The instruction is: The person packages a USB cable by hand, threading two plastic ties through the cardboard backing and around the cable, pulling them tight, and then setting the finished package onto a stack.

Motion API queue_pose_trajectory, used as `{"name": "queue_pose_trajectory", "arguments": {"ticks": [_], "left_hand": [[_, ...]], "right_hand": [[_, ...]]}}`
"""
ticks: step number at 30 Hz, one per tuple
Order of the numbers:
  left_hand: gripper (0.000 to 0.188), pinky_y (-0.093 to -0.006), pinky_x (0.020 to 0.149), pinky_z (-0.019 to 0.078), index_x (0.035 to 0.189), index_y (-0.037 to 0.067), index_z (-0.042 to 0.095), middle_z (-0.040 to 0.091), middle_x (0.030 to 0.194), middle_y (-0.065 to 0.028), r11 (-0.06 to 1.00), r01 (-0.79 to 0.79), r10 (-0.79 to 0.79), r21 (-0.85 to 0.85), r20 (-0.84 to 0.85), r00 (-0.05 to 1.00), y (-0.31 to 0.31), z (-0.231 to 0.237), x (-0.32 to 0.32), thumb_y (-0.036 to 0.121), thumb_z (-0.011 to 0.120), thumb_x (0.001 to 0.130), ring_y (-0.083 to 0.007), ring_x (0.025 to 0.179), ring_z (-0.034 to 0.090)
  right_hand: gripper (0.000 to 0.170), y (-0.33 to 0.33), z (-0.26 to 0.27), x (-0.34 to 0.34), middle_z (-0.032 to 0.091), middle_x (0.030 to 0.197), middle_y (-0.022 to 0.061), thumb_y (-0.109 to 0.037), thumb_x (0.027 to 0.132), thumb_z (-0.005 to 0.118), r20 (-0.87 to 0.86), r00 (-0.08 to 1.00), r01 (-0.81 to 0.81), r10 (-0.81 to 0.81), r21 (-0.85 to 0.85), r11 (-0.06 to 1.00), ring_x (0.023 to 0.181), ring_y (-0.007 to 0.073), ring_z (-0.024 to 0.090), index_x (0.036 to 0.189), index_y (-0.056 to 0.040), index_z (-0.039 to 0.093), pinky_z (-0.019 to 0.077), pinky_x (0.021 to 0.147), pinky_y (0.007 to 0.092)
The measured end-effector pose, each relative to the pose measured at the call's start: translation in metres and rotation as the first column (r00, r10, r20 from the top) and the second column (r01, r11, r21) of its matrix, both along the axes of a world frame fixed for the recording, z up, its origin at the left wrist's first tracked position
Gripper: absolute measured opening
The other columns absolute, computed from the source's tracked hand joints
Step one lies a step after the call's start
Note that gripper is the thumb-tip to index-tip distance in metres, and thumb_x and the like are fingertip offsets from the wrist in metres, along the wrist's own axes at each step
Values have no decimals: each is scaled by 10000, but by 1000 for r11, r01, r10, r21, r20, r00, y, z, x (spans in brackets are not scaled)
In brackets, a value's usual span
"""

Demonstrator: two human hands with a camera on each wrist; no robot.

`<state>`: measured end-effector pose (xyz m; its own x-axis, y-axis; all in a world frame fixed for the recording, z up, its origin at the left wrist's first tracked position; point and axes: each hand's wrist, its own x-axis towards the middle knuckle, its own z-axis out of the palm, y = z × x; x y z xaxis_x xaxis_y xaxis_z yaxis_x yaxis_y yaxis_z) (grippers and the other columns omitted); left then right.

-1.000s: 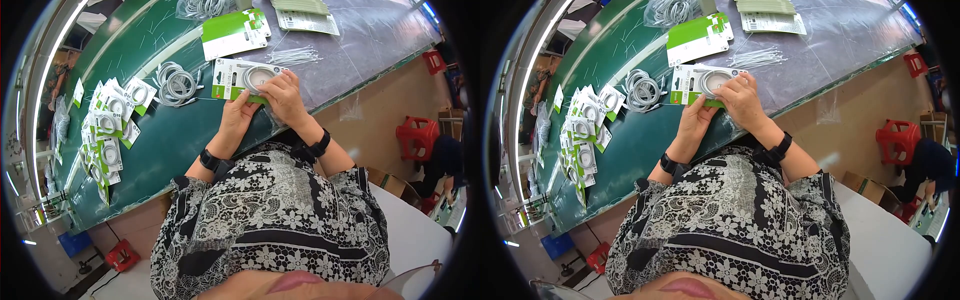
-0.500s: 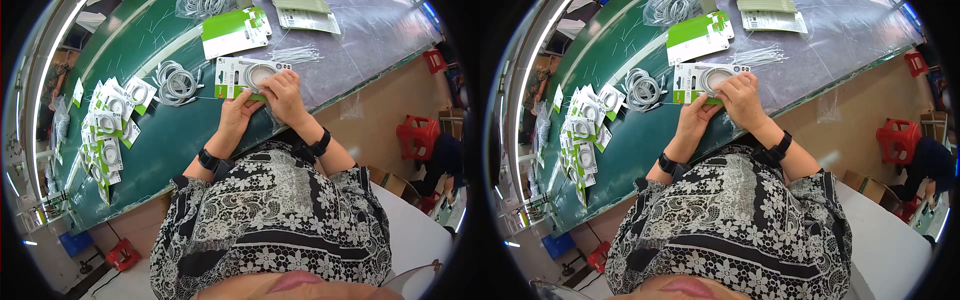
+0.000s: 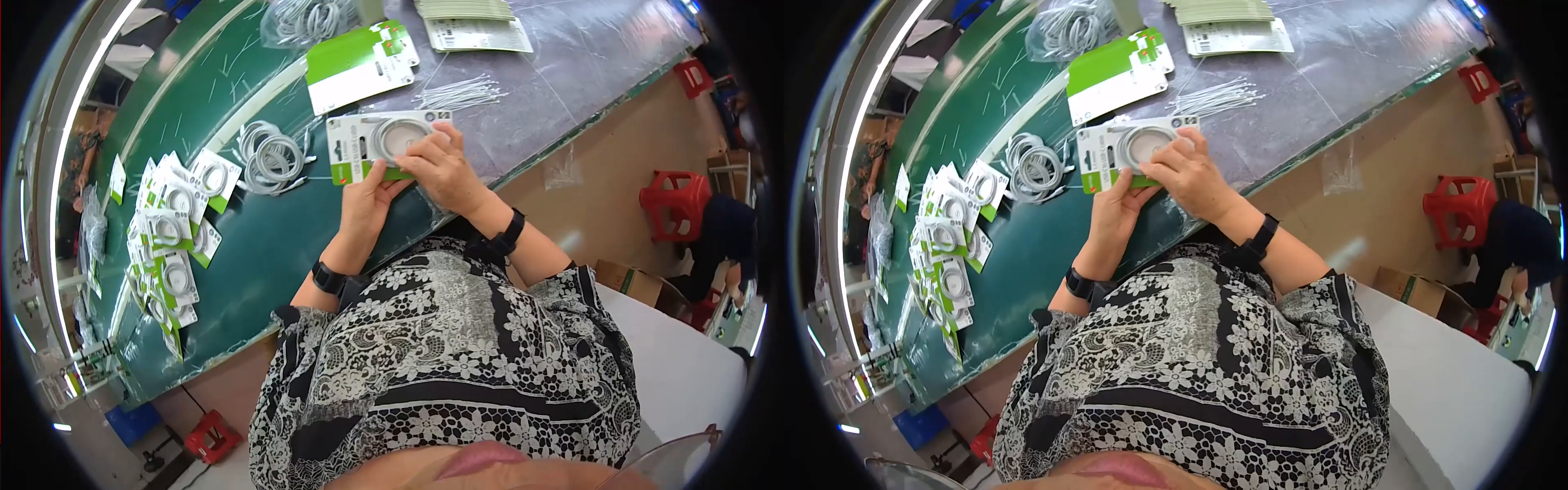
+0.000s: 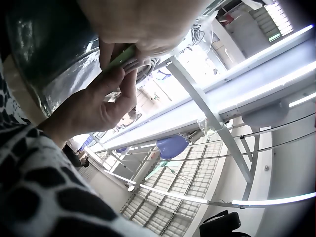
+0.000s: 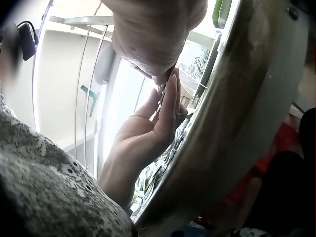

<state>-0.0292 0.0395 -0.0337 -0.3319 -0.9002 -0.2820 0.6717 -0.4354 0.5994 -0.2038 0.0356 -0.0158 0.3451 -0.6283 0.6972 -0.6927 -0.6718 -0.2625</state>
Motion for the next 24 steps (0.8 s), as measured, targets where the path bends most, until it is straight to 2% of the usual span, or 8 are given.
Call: {"name": "queue_pose_trajectory", "arguments": {"ticks": [4, 6, 7, 9, 16, 19, 22, 24], "left_hand": [[258, -426, 898, 528, 1205, 25, 513, 616, 1109, -116, 996, -90, 91, -10, 141, 986, 2, 0, 14, 91, 516, 955, -253, 1004, 633], [252, -397, 868, 537, 1194, 52, 525, 622, 1096, -81, 977, -209, 212, -39, 163, 963, 2, 2, 24, 87, 538, 945, -226, 983, 636], [250, -382, 853, 542, 1188, 66, 531, 626, 1090, -63, 962, -268, 273, -53, 175, 946, 2, 2, 29, 85, 549, 940, -213, 972, 637], [249, -367, 833, 543, 1184, 81, 535, 628, 1081, -46, 963, -267, 270, -44, 151, 951, 1, -7, 47, 84, 557, 935, -199, 958, 637], [252, -305, 711, 541, 1163, 130, 553, 639, 1050, 8, 979, -202, 201, -37, -28, 979, 1, -15, 58, 85, 590, 917, -152, 908, 631], [258, -300, 706, 558, 1160, 114, 554, 643, 1059, -12, 961, -210, 223, 178, -52, 974, 0, 6, 46, 90, 601, 908, -158, 920, 632], [262, -297, 711, 568, 1157, 105, 554, 645, 1063, -22, 961, -164, 196, 224, -129, 972, -5, 20, 37, 91, 608, 901, -162, 916, 635], [265, -296, 713, 573, 1156, 100, 554, 645, 1064, -27, 962, -134, 177, 240, -168, 970, -7, 22, 33, 92, 611, 897, -163, 914, 637]], "right_hand": [[170, -4, 9, -5, 587, 855, -21, -155, 733, 698, 79, 996, -31, 30, 9, 999, 872, 191, 542, 897, -159, 653, 336, 957, 411], [123, -23, 2, -32, 594, 849, -7, -139, 744, 688, 122, 968, 207, -220, 114, 972, 879, 208, 542, 854, -156, 636, 355, 888, 390], [123, -33, -4, -48, 594, 849, -7, -139, 744, 688, 123, 967, 209, -222, 113, 971, 879, 208, 542, 854, -156, 636, 355, 888, 390], [100, -49, -16, -73, 602, 846, 4, -124, 747, 681, -10, 945, 316, -326, 268, 910, 886, 219, 541, 820, -148, 616, 349, 838, 379], [80, -67, -24, -78, 578, 854, 8, -114, 765, 661, -121, 958, 280, -259, 221, 934, 922, 218, 527, 805, -139, 597, 338, 846, 370], [81, -70, -25, -80, 565, 857, 17, -104, 776, 648, -155, 962, 255, -223, 232, 939, 935, 222, 520, 810, -131, 580, 336, 850, 368], [85, -71, -24, -82, 553, 859, 29, -93, 786, 635, -181, 967, 221, -177, 264, 939, 946, 227, 512, 818, -120, 560, 335, 856, 368], [89, -70, -22, -81, 550, 849, 42, -79, 796, 624, -105, 984, 167, -146, 234, 958, 928, 235, 515, 820, -105, 542, 333, 864, 369]]}}
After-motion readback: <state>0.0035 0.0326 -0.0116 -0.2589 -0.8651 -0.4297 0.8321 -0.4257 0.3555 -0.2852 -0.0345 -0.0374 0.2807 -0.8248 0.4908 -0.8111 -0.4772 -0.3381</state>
